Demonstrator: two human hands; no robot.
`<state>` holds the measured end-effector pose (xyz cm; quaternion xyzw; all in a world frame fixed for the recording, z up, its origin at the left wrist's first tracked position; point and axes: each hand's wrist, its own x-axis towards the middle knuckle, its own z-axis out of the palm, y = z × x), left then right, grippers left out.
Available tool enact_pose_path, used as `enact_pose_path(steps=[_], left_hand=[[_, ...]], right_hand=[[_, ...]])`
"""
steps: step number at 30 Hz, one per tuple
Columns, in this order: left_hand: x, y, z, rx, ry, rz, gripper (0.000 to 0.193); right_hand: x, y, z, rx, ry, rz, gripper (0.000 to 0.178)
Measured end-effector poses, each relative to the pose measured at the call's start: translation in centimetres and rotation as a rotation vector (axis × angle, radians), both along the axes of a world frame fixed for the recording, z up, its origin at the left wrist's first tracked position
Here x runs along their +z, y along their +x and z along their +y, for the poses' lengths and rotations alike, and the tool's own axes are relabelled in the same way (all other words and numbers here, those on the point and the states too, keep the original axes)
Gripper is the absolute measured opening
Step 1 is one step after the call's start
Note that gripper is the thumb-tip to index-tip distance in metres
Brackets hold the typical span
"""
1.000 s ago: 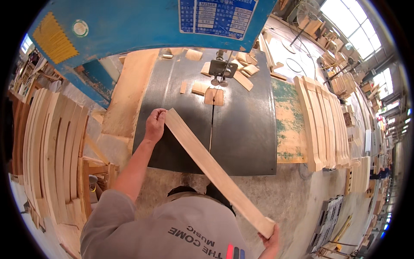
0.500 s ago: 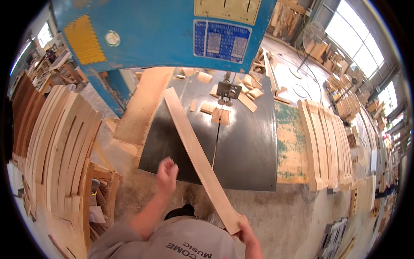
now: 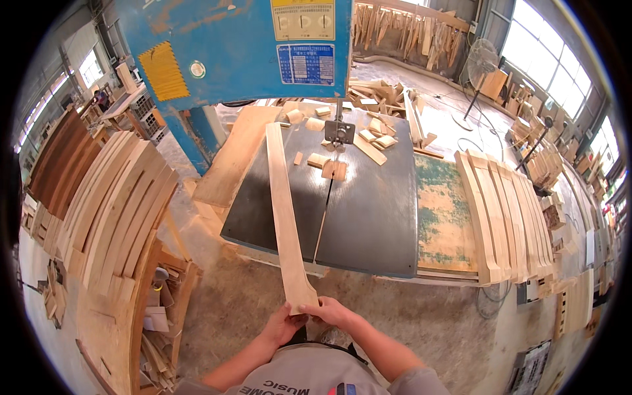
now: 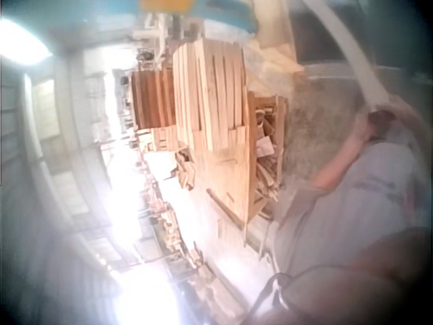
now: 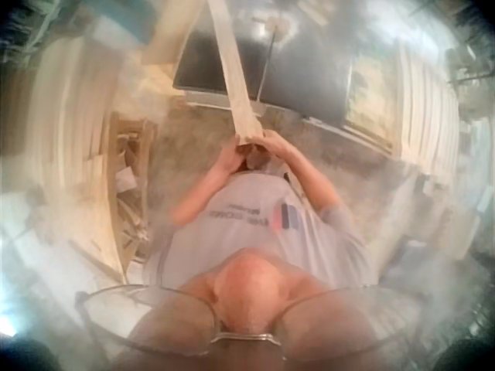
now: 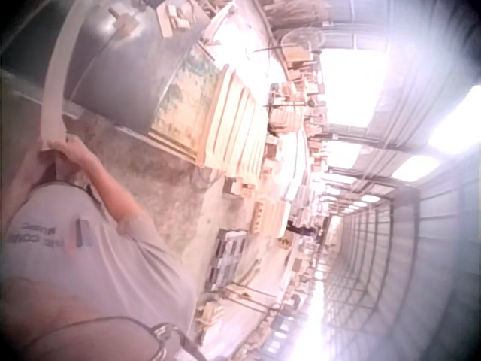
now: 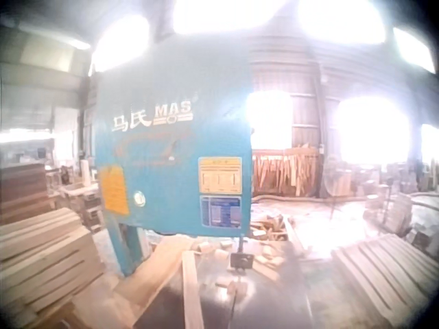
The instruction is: The person uses a band saw to cut curved wooden planks, guiding the wood through the blade by hand and stacking the finished pieces on a nearby pile.
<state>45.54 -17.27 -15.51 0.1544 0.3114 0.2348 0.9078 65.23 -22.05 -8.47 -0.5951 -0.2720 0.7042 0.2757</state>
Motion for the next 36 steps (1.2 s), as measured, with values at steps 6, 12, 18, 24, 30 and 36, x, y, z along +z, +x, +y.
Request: enact_pose_path(steps=[6,12,18,24,30,36], left_hand=[[-0.7,-3.5,-2.6,0.151,0.039,0.036,0.053],[3.6,-12.9,-9.1,0.471,0.098,0.264,0.058],[6.6,-21.8,-14.2,0.758,-0.022,0.241,0.051],[6.8,-26.8,-18.5,0.765,0.068,0.452,0.059],[3.7,-30.9,-15.5,0.657,0.262,0.480,0.063],[5.1,-32.2,-4.8,0.507,0.235,0.508,0.060]], right_hand=[[-2.4,-2.7,-0.7,0.301,0.024,-0.096,0.067],[-3.1,-5.3,-0.6,0.430,0.164,-0.057,0.065],[-0.1,-3.9,4.2,0.334,0.335,-0.231,0.048],[-2.1,-4.4,11.0,-0.049,0.541,-0.281,0.053],[-3.4,-4.1,16.8,-0.391,0.694,-0.695,0.048],[0.1,-3.5,20.0,-0.301,0.491,-0.524,0.053]])
